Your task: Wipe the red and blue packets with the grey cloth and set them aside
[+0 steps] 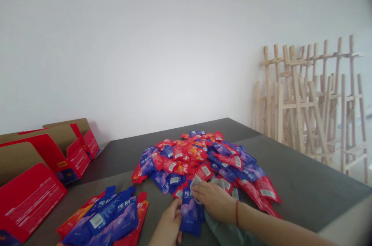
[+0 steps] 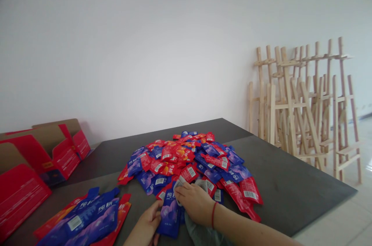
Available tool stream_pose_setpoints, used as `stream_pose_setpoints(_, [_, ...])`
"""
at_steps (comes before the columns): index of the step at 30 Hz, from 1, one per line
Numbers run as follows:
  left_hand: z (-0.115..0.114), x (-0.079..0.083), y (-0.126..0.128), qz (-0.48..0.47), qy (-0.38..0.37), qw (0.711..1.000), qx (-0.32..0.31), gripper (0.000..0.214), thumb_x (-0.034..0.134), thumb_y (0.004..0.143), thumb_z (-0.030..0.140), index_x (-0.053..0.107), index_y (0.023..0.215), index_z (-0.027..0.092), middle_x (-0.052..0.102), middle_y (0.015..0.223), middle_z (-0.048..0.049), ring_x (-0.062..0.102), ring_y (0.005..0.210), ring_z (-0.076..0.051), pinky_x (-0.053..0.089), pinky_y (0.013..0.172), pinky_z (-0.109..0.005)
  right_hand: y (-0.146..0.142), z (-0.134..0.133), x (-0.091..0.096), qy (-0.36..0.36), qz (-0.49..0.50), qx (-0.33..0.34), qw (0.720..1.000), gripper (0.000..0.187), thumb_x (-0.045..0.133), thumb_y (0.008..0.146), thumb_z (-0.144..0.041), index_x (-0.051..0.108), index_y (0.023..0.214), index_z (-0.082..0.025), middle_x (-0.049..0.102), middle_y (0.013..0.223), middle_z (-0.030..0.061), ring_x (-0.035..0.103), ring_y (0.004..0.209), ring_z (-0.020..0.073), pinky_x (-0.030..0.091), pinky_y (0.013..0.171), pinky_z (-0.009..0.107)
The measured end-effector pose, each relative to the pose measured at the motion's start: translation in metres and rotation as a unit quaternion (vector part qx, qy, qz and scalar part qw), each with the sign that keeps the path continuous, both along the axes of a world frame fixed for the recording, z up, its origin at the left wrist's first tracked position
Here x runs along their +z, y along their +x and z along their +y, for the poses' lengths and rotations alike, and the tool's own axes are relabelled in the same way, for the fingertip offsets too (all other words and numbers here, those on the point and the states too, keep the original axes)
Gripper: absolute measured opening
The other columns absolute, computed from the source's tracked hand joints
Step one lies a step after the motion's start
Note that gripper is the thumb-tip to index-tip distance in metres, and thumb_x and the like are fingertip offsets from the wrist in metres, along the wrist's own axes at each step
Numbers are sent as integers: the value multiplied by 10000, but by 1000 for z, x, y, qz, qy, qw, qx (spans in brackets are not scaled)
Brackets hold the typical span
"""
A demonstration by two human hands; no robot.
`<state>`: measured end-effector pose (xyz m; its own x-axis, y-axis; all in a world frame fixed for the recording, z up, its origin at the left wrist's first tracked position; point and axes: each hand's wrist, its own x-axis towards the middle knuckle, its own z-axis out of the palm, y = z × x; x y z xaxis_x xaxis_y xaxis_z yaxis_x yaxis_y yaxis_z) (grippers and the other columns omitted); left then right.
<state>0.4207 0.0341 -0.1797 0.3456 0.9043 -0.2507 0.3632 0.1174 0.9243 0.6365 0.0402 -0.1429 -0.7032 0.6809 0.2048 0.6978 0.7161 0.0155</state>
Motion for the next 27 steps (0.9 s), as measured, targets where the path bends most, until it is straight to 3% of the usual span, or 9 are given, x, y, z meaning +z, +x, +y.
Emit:
stream_pose_setpoints(3, [0,0,-1,3,-2,1000,1,434,496,862,387,486,1221,144,589,592,78,454,326,-82,255,290,-187,-11,3,4,-8,-6,17,1000,460,525,902,-183,554,1353,-98,600,1377,128,559,1160,275,461,950,396])
stream_pose_setpoints(8, [-1,1,1,0,-5,1000,6,374,474,863,366,505,1169,154,588,591,76,443,312,-75,253,281,-184,-9,-20,4,-12,14,162,987,424,484,964,-241,540,1382,-197,638,1341,59,570,1062,226,462,853,373])
stream_pose_setpoints(10, [-1,2,2,0,-8,1000,8,364,479,869,377,508,1164,167,609,615,67,456,312,-76,253,279,-183,-1,-26,2,-20,22,189,981,414,474,977,-241,540,1386,-229,645,1338,34,568,1052,208,450,838,351])
stream_pose_setpoints(16, [-2,5,1,1,-10,1000,9,328,464,884,349,510,1163,183,608,602,75,467,316,-76,253,288,-176,10,-21,1,-2,23,114,993,482,534,923,-231,510,1399,-165,601,1398,52,566,1069,233,445,850,376])
stream_pose_setpoints(22, [-2,3,-1,3,-1,1000,14,404,502,862,469,526,1162,199,642,649,60,454,321,-67,235,305,-180,-12,-35,10,67,-13,213,975,269,424,1044,-265,611,1232,-217,667,1307,-54,581,959,164,434,705,333])
stream_pose_setpoints(27, [-3,6,-1,8,13,1000,1,430,469,863,506,523,1139,181,591,580,72,440,317,-84,234,291,-187,3,-38,7,44,1,212,976,249,504,1010,-258,615,1232,-239,654,1332,-62,586,961,165,433,731,337])
